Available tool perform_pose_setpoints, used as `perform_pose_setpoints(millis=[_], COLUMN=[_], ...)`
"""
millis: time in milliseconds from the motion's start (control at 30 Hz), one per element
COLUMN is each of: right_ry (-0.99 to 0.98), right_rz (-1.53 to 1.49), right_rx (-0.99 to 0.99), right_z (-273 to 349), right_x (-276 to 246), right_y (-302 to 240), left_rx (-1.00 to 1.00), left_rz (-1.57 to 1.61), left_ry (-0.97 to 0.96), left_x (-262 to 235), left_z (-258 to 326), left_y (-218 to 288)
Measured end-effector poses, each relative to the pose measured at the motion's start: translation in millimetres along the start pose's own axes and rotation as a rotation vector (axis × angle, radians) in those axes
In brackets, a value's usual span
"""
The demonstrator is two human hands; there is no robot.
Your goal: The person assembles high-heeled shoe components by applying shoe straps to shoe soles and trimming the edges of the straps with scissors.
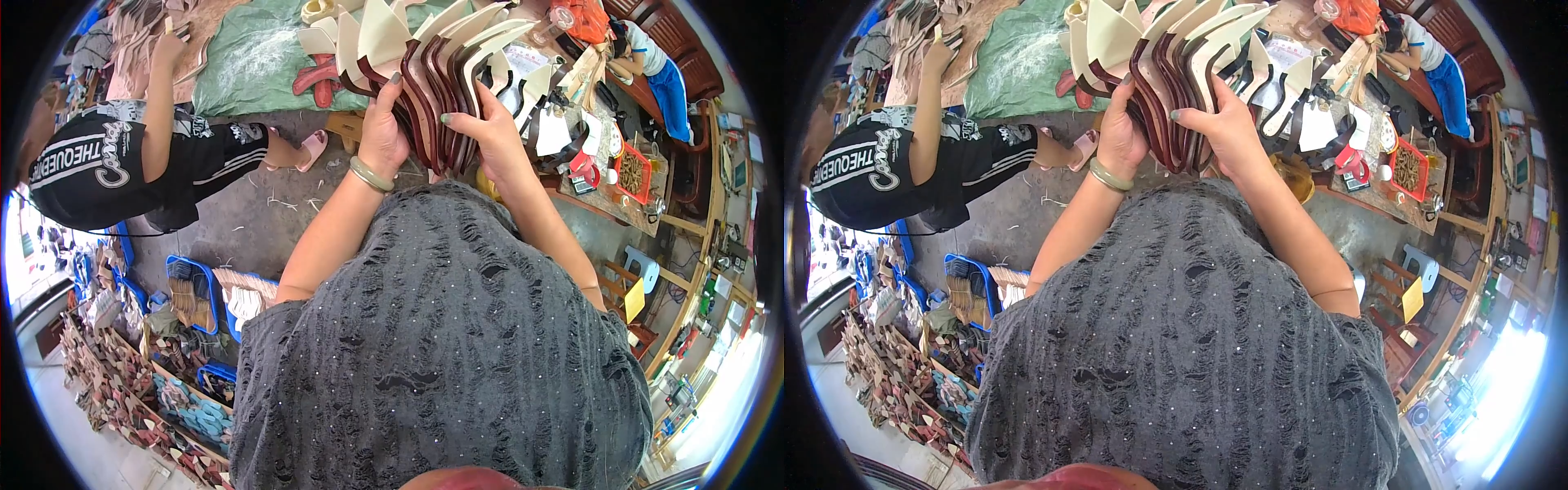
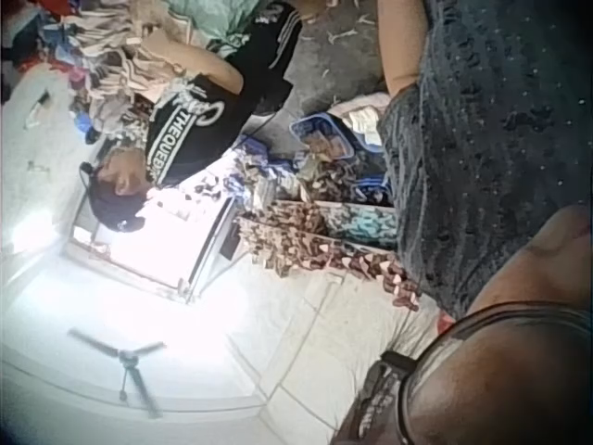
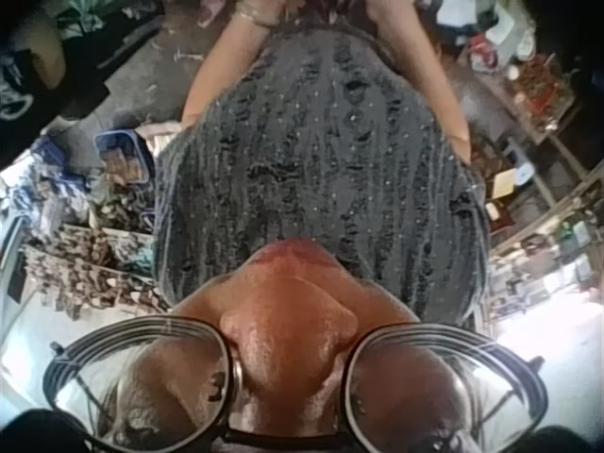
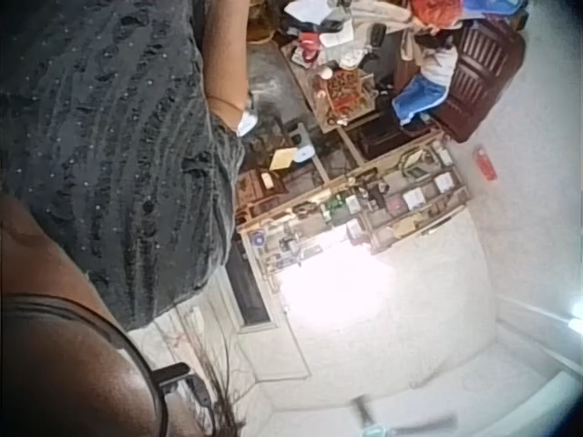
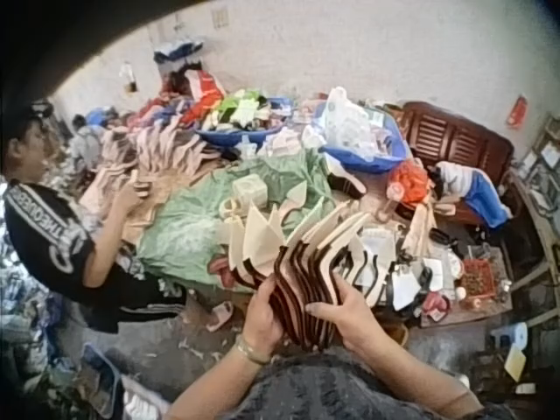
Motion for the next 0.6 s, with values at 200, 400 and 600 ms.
perform_pose_setpoints(millis=[200,400,600], right_ry=[0.082,0.079,0.116], right_rz=[0.418,0.307,0.517], right_rx=[-0.15,-0.157,-0.236], right_z=[0,0,-4], right_x=[-6,-5,3], right_y=[-10,-14,-19], left_rx=[0.078,0.058,-0.028], left_rz=[-0.102,-0.19,-0.09], left_ry=[0.0,0.013,-0.032], left_x=[10,9,7], left_z=[7,14,17], left_y=[6,9,0])
Point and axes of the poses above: each hand's wrist, its own z-axis away from the middle knuckle, its own x-axis out of the palm, y = z × x, the point moved 8 cm from there along -z, towards the middle knuckle, and after that the axes turned 12 degrees about z, right-handed, at the moved point
